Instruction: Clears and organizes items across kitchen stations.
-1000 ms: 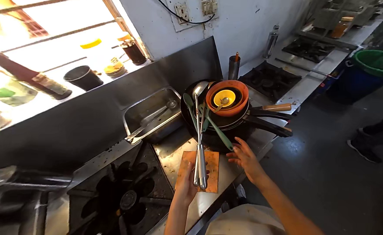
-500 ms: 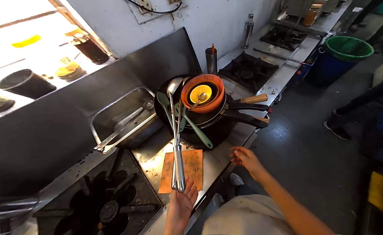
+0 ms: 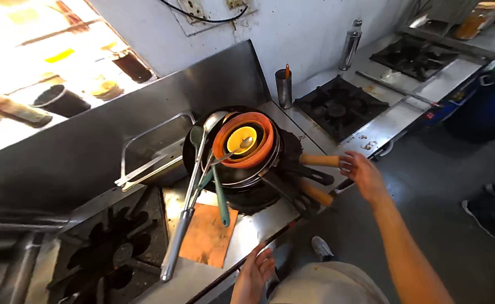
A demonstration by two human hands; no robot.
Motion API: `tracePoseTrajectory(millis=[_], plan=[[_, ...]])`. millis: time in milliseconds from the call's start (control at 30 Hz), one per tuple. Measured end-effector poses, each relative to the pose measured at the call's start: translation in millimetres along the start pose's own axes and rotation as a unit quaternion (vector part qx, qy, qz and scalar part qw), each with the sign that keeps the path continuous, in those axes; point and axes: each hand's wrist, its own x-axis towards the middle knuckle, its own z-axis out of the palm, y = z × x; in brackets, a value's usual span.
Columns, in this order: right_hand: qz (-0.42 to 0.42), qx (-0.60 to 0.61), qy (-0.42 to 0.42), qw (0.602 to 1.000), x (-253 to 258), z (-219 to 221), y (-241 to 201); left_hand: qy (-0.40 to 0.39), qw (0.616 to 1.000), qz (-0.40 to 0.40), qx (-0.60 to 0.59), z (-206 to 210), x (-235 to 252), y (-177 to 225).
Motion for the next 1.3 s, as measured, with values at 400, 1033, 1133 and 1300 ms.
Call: tracePoseTrajectory(millis=[400, 1033, 1133, 1300], plan=[[-0.073, -0.336, -0.147, 0.927, 12.9, 26.9, -21.7, -0.090, 0.958, 0.039, -0.270, 215.9, 75.9, -11.6], [0.007, -0.237, -0.561, 0.793, -71.7, 30.9, 9.2, 0.183, 0.961, 0.181, 0.099, 60.3, -11.7, 21.6], [-0.013, -0.288, -0.570, 0.770, -65.9, 24.5, 18.7, 0.188, 0.958, 0.209, 0.053, 43.4, -31.1, 25.8], [-0.038, -0.345, -0.560, 0.753, -45.8, 7.6, 43.4, 0.344, 0.903, 0.223, 0.132, -5.6, -6.2, 6.4]])
